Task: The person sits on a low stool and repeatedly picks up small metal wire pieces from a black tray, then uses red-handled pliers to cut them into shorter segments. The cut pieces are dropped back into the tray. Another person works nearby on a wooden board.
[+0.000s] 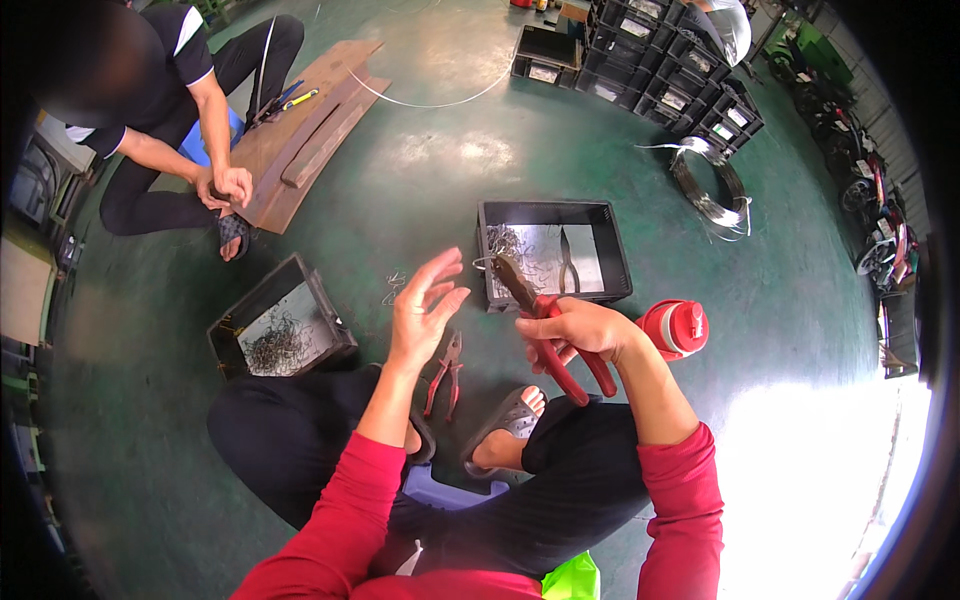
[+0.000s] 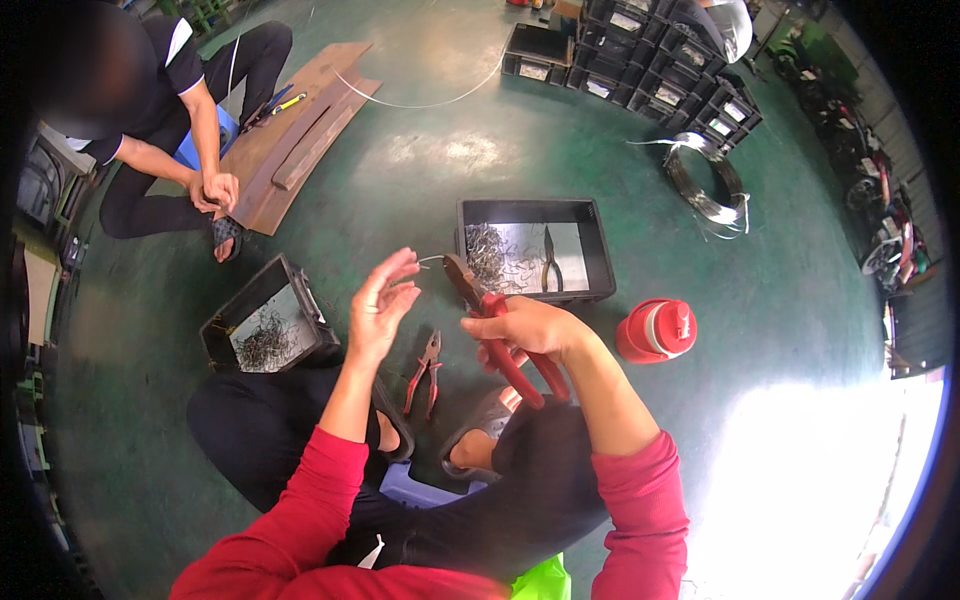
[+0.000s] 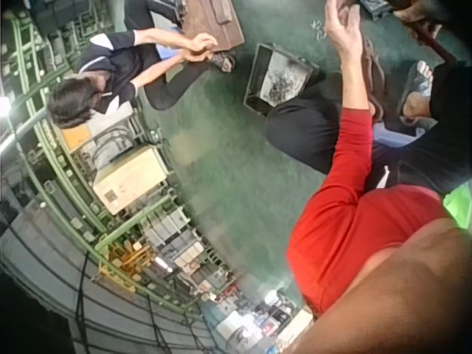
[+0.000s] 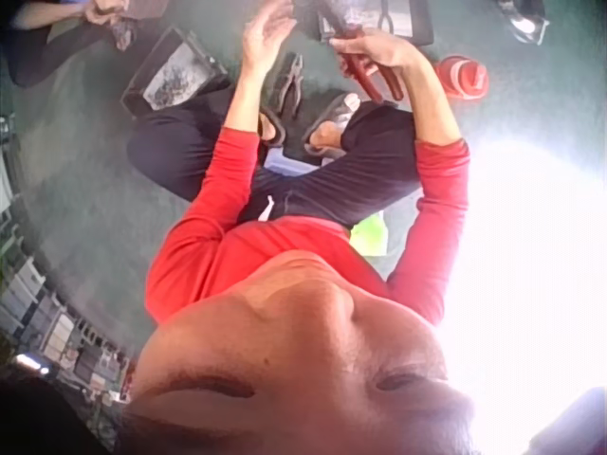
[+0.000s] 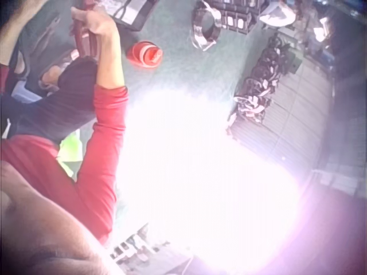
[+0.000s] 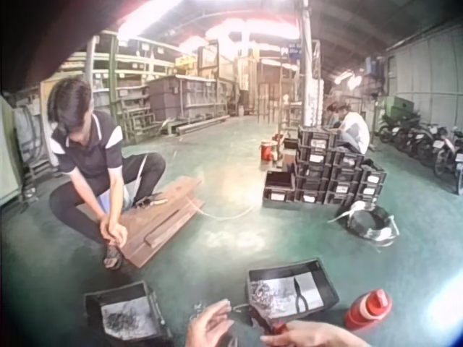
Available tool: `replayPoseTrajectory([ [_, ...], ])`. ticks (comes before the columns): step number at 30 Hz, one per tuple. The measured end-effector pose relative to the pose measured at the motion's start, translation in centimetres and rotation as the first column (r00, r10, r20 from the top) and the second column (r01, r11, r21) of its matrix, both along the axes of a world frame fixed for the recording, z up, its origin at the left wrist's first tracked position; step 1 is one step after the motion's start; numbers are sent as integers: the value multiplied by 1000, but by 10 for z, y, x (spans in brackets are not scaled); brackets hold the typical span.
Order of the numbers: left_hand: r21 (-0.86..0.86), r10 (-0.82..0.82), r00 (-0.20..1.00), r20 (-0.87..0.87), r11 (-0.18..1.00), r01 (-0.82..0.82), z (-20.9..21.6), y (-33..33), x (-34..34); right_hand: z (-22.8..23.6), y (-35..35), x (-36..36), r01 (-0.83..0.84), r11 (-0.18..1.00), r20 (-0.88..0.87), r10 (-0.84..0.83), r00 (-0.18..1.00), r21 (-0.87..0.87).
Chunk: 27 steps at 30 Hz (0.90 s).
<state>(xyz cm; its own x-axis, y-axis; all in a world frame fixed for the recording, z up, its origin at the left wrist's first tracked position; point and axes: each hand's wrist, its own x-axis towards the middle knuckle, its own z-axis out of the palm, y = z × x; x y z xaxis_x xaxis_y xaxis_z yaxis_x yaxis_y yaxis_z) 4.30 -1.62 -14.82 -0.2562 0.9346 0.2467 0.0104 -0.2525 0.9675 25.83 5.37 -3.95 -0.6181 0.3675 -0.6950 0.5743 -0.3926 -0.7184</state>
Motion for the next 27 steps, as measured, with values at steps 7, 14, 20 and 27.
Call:
replayPoseTrajectory([
  [7,355,-21,968,-251,928,112,54,-6,-12,5,-8,-4,-132,991,1,132,991,-38],
  [14,305,47,992,119,949,-82,49,-6,7,12,-12,-8,-170,984,-1,170,985,-45],
  [20,24,216,893,396,969,-245,49,-5,-4,16,-10,-6,-234,972,-32,234,972,-10],
  [27,-128,201,738,644,980,-156,40,-4,-17,23,-16,-8,-333,844,254,243,936,421],
])
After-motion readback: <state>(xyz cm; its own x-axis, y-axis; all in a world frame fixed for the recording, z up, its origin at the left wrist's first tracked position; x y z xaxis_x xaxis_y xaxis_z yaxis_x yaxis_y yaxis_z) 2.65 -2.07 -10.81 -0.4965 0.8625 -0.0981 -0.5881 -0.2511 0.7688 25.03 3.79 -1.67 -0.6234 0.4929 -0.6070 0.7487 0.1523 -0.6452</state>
